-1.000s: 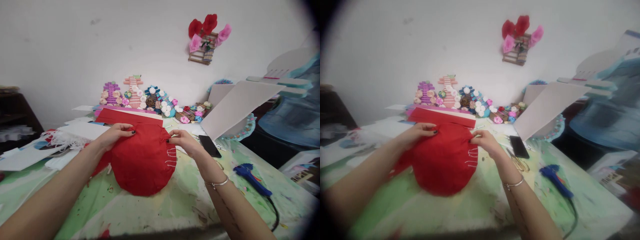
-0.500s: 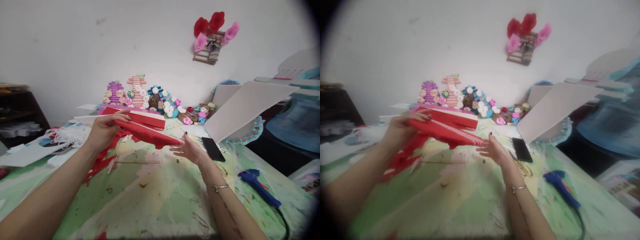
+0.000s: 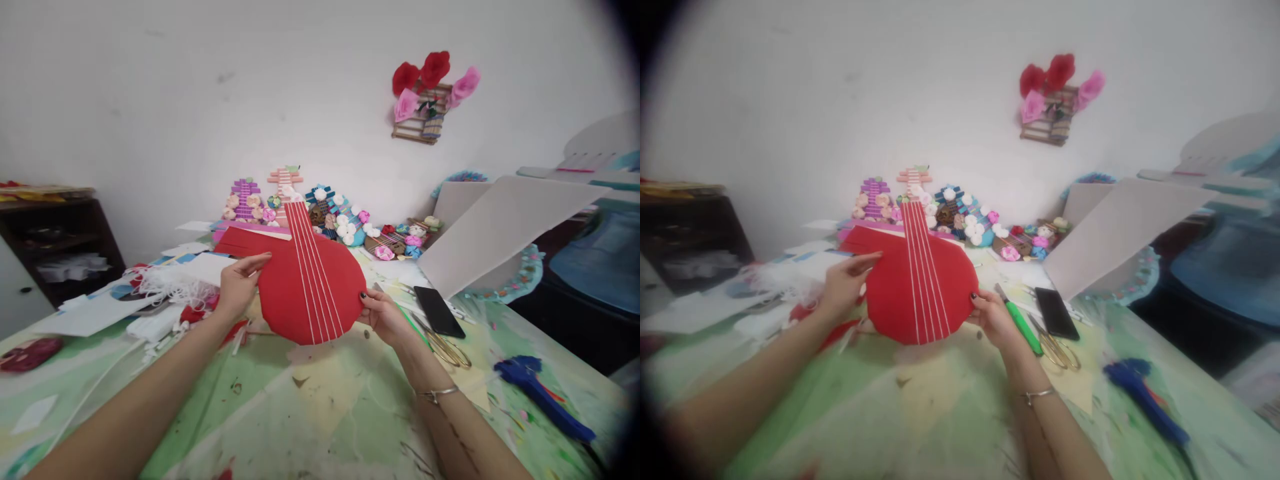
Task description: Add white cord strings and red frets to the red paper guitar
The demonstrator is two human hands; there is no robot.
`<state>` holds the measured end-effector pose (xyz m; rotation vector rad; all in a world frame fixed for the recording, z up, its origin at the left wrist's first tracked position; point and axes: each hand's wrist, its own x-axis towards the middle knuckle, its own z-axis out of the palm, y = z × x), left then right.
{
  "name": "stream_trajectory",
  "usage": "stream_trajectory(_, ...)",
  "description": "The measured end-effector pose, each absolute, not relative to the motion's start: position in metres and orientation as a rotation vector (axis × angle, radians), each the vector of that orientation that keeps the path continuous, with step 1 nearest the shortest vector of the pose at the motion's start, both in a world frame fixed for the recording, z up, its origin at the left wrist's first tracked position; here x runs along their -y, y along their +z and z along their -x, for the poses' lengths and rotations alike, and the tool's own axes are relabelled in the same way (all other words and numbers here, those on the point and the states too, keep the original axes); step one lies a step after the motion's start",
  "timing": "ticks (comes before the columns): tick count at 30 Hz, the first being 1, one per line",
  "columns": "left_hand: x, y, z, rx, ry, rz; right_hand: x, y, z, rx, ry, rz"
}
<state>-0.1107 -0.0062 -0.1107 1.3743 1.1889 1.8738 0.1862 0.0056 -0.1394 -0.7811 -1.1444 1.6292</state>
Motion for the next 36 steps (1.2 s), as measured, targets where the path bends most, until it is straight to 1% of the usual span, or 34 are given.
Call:
stream_trajectory(4, -0.008, -0.128, 0.113, -1.167, 1.887, -1.211, -0.005, -0.152, -0.170, 1.038, 1.464, 0.842)
stream_trajectory(10, -0.013, -0.146, 0.105, -1.285, 1.597, -1.328, -0.007, -0.164, -0.161, 0.982, 1.378, 0.829)
stream_trajectory(15, -0.013, -0.163, 0.098, -1.198, 1.433, -1.452, -0.009, -0.168, -0.162, 0.973, 1.368, 0.813)
stream_trajectory(21, -0.008, -0.164, 0.094, -1.226, 1.474, -1.511, -0.009, -0.167, -0.161, 0.991, 1.406, 0.794)
stream_trajectory(29, -0.004, -0.158, 0.097, -1.479, 1.542, -1.617, -0.005, -0.167, -0.162, 1.053, 1.509, 0.885)
stream_trajectory(36, 0.002, -0.156, 0.089, -1.626, 1.533, -1.704, -0.003, -0.167, -0.158, 1.070, 1.507, 0.878)
